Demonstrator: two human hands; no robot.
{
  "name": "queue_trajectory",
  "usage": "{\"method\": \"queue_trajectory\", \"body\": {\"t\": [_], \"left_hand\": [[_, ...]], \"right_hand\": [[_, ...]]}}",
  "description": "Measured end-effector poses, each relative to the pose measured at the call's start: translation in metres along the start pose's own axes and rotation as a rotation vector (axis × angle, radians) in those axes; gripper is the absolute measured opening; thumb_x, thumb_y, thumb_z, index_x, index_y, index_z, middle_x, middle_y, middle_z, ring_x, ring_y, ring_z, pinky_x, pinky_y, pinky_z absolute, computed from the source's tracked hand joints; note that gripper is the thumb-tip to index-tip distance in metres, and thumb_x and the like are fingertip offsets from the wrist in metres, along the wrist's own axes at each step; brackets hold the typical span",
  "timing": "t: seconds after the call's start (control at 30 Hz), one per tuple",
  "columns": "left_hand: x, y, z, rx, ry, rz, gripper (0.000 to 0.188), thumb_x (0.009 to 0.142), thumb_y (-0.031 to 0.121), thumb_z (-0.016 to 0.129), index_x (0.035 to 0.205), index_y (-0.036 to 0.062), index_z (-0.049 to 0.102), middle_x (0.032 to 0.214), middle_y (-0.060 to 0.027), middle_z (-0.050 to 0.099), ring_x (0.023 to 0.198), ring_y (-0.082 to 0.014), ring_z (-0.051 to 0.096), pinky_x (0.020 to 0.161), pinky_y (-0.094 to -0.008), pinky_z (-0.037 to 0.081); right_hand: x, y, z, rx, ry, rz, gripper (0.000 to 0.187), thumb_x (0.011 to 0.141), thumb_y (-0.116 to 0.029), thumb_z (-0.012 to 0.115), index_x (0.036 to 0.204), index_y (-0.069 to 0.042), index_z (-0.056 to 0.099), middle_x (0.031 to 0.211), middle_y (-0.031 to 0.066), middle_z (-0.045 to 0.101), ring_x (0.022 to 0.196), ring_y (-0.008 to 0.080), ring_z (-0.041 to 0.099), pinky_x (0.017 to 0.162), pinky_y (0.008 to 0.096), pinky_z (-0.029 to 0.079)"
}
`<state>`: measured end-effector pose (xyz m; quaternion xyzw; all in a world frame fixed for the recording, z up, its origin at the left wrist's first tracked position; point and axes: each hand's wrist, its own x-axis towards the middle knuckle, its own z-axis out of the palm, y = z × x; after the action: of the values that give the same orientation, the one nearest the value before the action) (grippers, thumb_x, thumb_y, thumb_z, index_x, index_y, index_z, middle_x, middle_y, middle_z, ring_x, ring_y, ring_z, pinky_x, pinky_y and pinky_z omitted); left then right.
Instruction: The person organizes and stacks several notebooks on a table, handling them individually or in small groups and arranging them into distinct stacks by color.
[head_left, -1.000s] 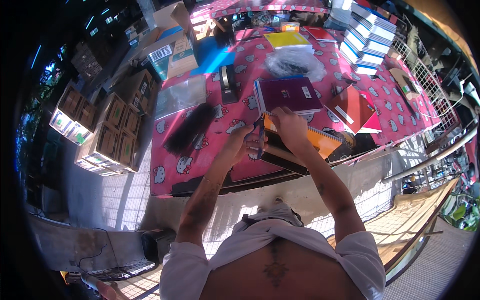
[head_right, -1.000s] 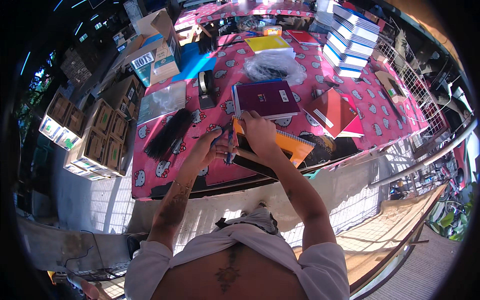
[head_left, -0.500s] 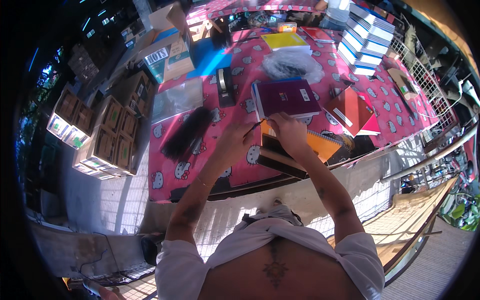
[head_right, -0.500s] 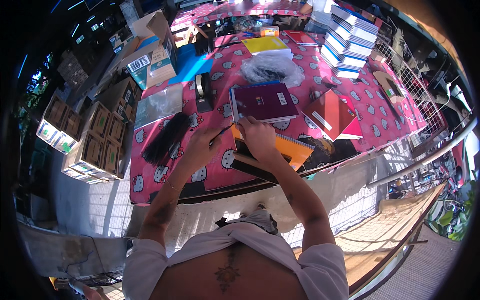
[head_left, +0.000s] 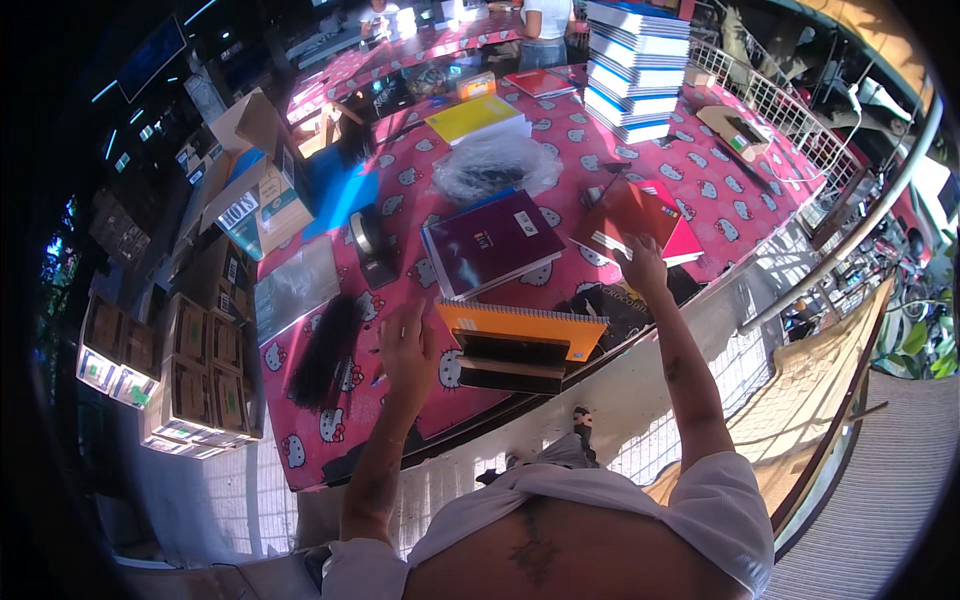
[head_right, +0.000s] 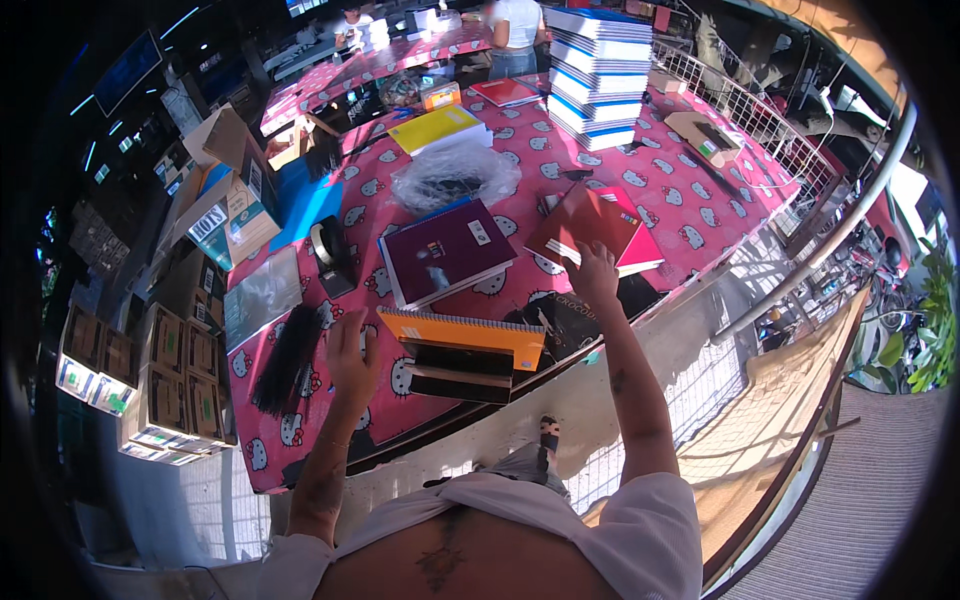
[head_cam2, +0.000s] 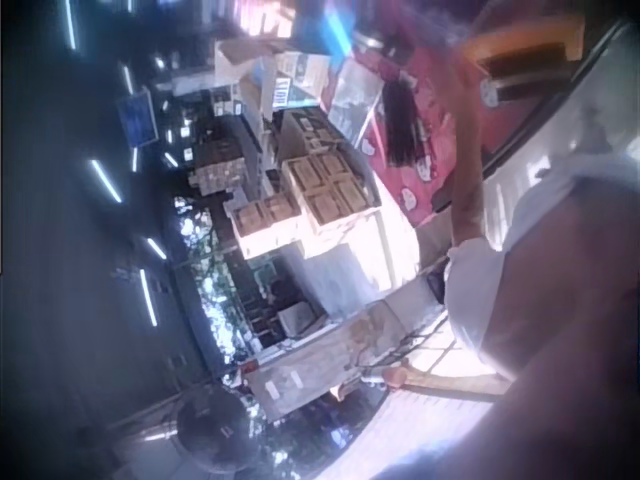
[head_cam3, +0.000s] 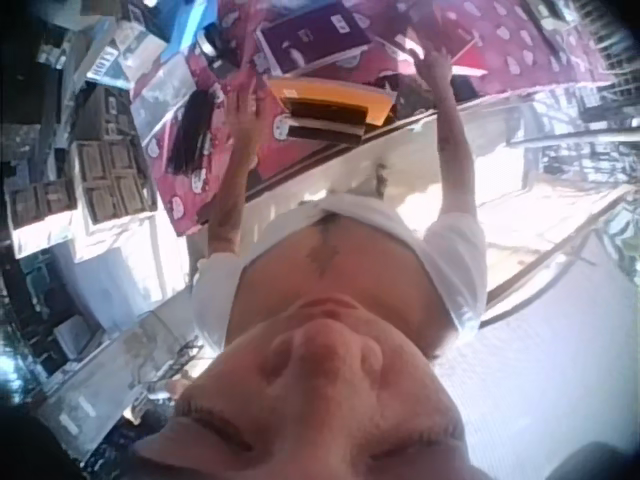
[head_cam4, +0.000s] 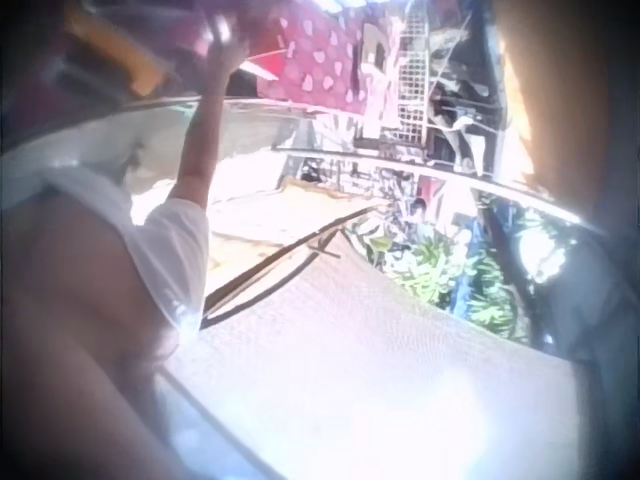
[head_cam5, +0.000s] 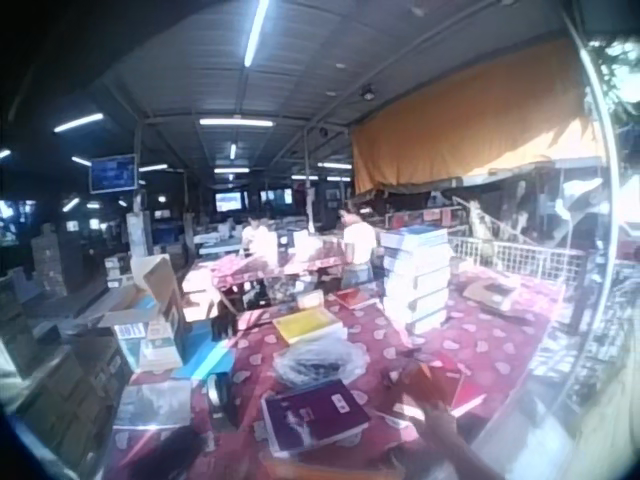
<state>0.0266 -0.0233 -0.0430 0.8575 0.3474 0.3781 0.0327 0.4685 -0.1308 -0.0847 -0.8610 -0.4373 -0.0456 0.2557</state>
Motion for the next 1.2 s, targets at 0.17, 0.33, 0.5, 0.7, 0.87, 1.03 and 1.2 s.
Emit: {"method": "queue_trajectory", "body": {"t": [0.17,0.33,0.5,0.7,0.87,1.03,1.2], "left_hand": [[0.064,0.085,-0.016,-0.144,-0.264,0.315,0.037,0.084,0.016,0.072,0.12,0.0104,0.066,0.108,-0.0119,0.066,0.104,-0.0306,0.063,0.106,-0.0508,0.038],[0.121,0.1,-0.044,-0.108,-0.363,0.288,0.015,0.078,0.009,0.073,0.092,0.011,0.071,0.083,-0.003,0.066,0.084,-0.0221,0.066,0.11,-0.0485,0.033],[0.21,0.163,-0.071,-0.083,-0.13,0.381,0.014,0.063,0.007,0.065,0.077,0.0092,0.068,0.078,-0.0038,0.063,0.083,-0.0237,0.064,0.117,-0.0543,0.023],[0.301,0.258,0.012,0.096,-0.033,0.785,0.018,0.077,0.009,0.065,0.094,0.0117,0.072,0.107,-0.0048,0.065,0.114,-0.0228,0.058,0.117,-0.0643,0.017],[0.339,0.244,0.154,0.043,0.005,0.69,0.041,0.085,0.012,0.064,0.126,0.0146,0.063,0.138,-0.0135,0.053,0.13,-0.0331,0.051,0.116,-0.0657,0.022],[0.271,0.12,0.174,-0.03,-0.461,0.401,0.037,0.085,0.017,0.069,0.121,0.009,0.064,0.123,-0.0123,0.058,0.11,-0.0362,0.059,0.1,-0.0494,0.047],[0.153,0.065,0.164,0.125,-0.64,0.369,0.04,0.081,0.02,0.076,0.115,0.0056,0.062,0.11,-0.0127,0.056,0.1,-0.0336,0.058,0.084,-0.0472,0.053]], "right_hand": [[0.013,0.035,0.031,-0.133,-0.242,0.108,0.053,0.097,-0.046,0.055,0.145,-0.025,0.047,0.158,0.0146,0.034,0.146,0.0378,0.03,0.112,0.0665,0.028],[0.053,0.094,0.031,-0.028,-0.312,-0.09,0.041,0.101,-0.031,0.049,0.142,-0.028,0.049,0.159,0.0066,0.036,0.148,0.0311,0.03,0.116,0.0643,0.024],[0.088,0.135,0.004,0.007,-0.5,-0.198,0.04,0.098,-0.022,0.055,0.137,-0.026,0.054,0.159,0.0049,0.036,0.149,0.0286,0.029,0.115,0.0657,0.024],[0.124,0.136,-0.026,0.725,-0.491,-0.05,0.047,0.098,-0.04,0.06,0.14,-0.019,0.053,0.149,0.0086,0.048,0.14,0.0274,0.043,0.112,0.0586,0.031],[0.135,0.183,-0.032,1.222,-0.434,0.353,0.07,0.098,-0.059,0.051,0.15,-0.015,0.04,0.146,0.0125,0.051,0.135,0.0283,0.047,0.109,0.0508,0.037],[0.097,0.177,-0.014,-0.097,-0.007,-0.196,0.075,0.091,-0.053,0.064,0.151,-0.015,0.038,0.151,0.0203,0.041,0.138,0.0374,0.043,0.107,0.0543,0.037],[0.047,0.069,-0.007,0.528,-0.142,-0.346,0.053,0.087,-0.03,0.074,0.134,-0.014,0.055,0.14,0.0202,0.048,0.131,0.0393,0.048,0.104,0.0481,0.042]]}}
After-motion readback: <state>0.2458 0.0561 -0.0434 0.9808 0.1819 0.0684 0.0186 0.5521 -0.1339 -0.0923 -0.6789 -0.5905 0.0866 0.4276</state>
